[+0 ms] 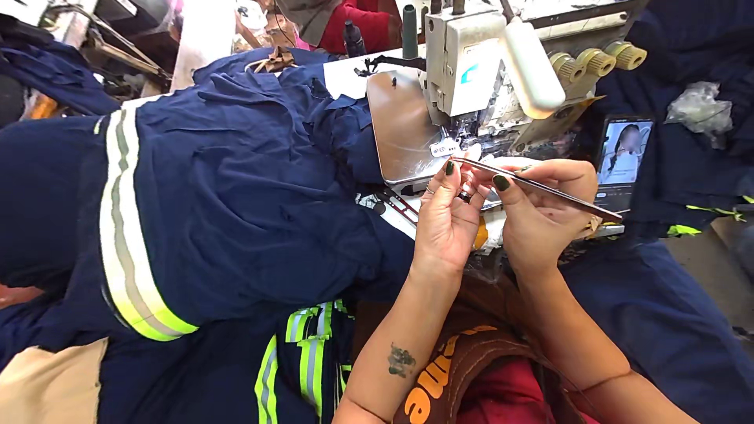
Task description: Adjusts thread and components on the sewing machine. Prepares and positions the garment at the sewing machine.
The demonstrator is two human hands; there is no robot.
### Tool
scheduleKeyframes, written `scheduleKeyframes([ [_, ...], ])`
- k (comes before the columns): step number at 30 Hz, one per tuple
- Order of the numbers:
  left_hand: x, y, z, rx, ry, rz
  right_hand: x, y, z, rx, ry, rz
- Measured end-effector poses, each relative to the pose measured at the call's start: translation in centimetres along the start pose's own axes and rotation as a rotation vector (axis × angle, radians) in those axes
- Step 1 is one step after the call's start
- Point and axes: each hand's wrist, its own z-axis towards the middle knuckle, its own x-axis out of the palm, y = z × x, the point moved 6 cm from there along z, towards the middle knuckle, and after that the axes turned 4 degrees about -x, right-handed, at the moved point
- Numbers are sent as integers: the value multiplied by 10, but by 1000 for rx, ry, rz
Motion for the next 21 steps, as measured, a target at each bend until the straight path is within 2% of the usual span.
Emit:
scheduleKeyframes([
  [11, -5, -3, -2, -3, -1, 56, -1, -3, -1, 38, -56, -74],
  [15, -25, -32, -23, 43, 31, 326, -9, -11, -1, 127, -75, -98],
  [17, -49, -61, -41, 138, -11, 513, -14, -17, -2, 176, -89, -126],
  [19, -75, -99, -64, 310, -172, 696, -18, -21, -2, 210, -94, -169],
  [21, -91, -147, -89, 557, -345, 937, -19, -24, -2, 232, -97, -200],
])
